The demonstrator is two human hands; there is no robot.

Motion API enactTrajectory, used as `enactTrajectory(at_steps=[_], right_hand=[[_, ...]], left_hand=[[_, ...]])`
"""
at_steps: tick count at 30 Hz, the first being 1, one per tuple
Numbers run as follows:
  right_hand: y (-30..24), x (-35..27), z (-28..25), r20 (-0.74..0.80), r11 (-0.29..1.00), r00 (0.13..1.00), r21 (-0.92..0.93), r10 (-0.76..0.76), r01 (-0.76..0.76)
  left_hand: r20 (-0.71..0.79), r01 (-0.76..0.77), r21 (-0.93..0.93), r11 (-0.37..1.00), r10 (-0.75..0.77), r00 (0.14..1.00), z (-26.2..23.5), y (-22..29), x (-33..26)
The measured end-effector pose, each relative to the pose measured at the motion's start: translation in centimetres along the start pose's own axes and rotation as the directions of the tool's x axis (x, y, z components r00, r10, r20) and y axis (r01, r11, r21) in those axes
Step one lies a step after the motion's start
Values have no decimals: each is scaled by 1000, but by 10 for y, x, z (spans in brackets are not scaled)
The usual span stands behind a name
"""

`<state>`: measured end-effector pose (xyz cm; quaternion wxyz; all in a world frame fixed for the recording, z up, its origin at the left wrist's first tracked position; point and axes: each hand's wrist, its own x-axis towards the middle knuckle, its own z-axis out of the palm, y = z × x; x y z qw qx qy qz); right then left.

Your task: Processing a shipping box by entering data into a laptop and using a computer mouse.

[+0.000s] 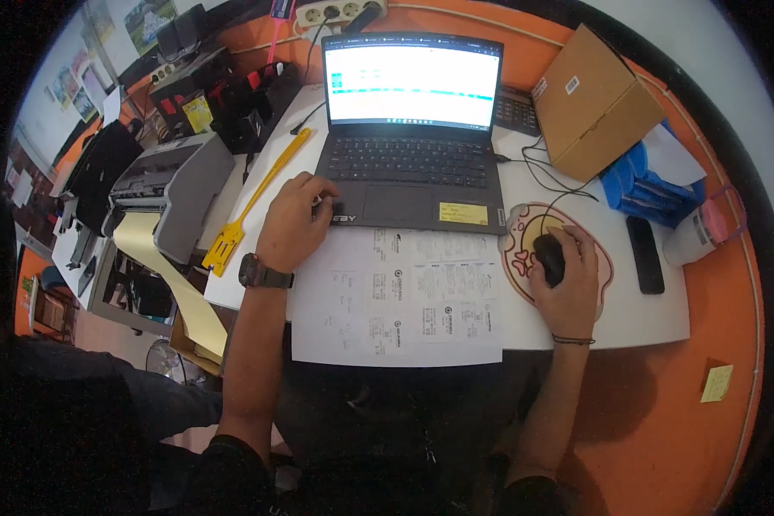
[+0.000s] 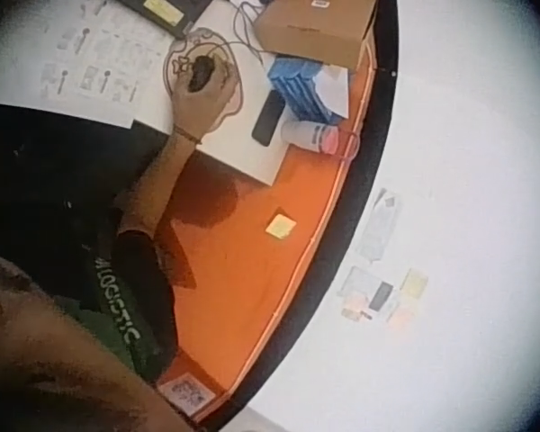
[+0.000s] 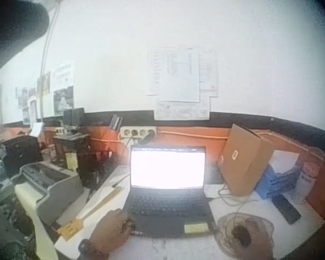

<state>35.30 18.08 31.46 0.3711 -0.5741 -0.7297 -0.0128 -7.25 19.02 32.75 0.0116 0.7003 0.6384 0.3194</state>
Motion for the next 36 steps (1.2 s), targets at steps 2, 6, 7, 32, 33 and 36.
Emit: enactTrajectory(at_steps=[2,6,7,32,33,36], right_hand=[[3,0,-1,11,1000,1000,-1,8,-8],[7,-2,2,20,1000,1000,17,21,-21],[8,-4,1,18,1000,1000,14,19,-19],[4,-4,3,15,999,999,-18,-51,51],[5,-4,3,30,999,999,-18,-44,45],[3,4,-1,22,997,997,-13,-80,81]], left_hand=[[-7,-12,-16,1000,12,1000,1,1,0],[20,-4,13,1000,3,1000,-2,3,0],[33,13,46,999,-14,999,-3,5,-2],[27,-77,-93,993,80,996,3,-3,-7],[53,-75,-86,993,80,995,-1,-2,-5],[92,-66,-72,995,72,993,-6,5,0]])
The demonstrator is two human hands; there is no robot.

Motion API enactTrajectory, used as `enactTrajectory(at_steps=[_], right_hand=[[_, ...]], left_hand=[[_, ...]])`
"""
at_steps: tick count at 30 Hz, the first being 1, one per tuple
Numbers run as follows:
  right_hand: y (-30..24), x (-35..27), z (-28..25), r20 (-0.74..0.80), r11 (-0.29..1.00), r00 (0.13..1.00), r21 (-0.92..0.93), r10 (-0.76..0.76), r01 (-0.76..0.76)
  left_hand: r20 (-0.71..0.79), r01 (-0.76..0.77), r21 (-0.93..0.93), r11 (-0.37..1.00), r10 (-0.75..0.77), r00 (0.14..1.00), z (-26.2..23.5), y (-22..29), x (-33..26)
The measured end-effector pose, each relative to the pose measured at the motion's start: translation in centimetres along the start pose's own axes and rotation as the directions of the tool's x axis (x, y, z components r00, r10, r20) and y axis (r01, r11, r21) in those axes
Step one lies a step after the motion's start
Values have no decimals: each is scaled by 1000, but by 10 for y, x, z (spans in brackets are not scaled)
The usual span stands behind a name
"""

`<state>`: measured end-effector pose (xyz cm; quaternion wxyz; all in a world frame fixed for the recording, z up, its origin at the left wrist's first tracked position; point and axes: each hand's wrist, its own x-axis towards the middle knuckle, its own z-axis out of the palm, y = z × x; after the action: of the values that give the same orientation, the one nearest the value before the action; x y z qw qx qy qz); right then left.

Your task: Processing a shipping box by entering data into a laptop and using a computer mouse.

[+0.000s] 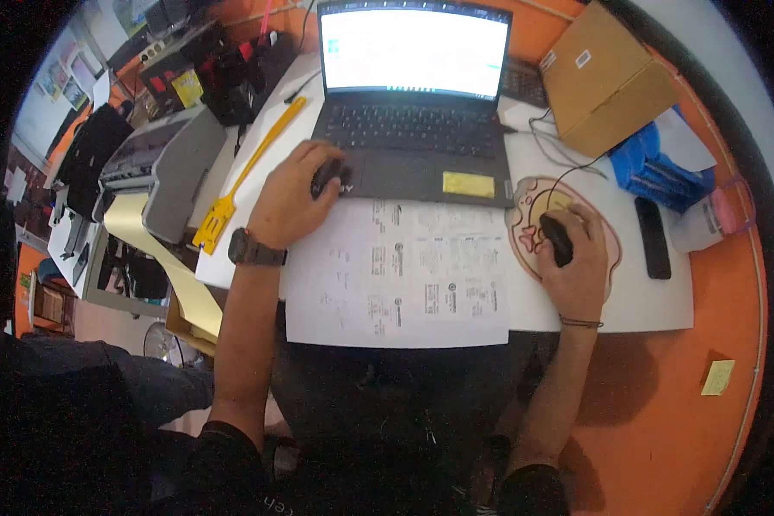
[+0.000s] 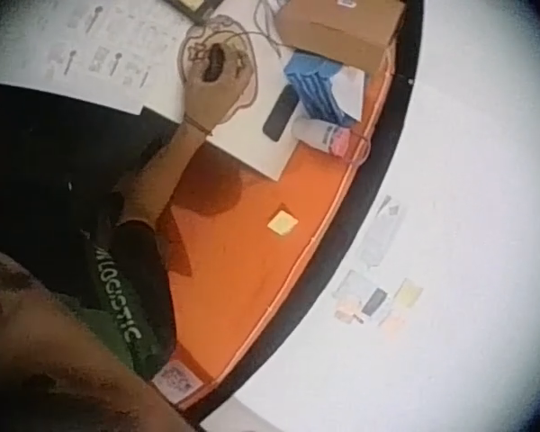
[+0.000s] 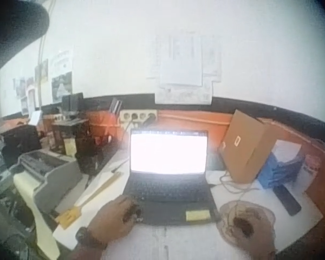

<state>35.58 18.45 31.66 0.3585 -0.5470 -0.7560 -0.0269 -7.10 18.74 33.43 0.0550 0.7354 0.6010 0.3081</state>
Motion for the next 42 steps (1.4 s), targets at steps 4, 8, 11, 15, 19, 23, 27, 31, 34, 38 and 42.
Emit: enactTrajectory(at_steps=[4,8,11,15,19,23,27,31,34,38,42], right_hand=[[-2,-1,-5,10,999,999,12,33,-33],[2,-7,3,35,1000,999,-26,7,-6],[0,-7,0,50,999,998,3,45,-45],[-2,-7,-1,23,997,997,35,70,-71],[2,-6,1,33,998,998,32,44,-45],[6,-6,3,32,999,999,23,24,-25],[-1,-5,1,8,998,999,39,53,-54],[0,-6,2,15,999,999,12,49,-49],[3,-7,1,27,999,999,22,42,-43],[0,-5,0,43,998,998,39,53,-55],[1,-6,2,-6,999,1000,-18,30,-30]], left_hand=[[-22,-20,-3,1000,20,1000,6,-3,2],[-48,-57,-6,998,57,997,8,-8,-6],[10,1,-22,1000,-1,1000,5,-2,-4],[13,0,-7,1000,0,1000,0,0,-2],[31,32,7,999,-32,999,1,0,-1],[20,27,6,1000,-27,999,4,0,0],[11,-1,26,1000,1,1000,3,-2,1],[22,36,23,999,-37,999,2,1,-2],[25,43,22,999,-43,999,5,2,-1],[60,89,4,996,-89,994,-2,3,1],[31,56,-12,998,-56,998,1,2,-1]])
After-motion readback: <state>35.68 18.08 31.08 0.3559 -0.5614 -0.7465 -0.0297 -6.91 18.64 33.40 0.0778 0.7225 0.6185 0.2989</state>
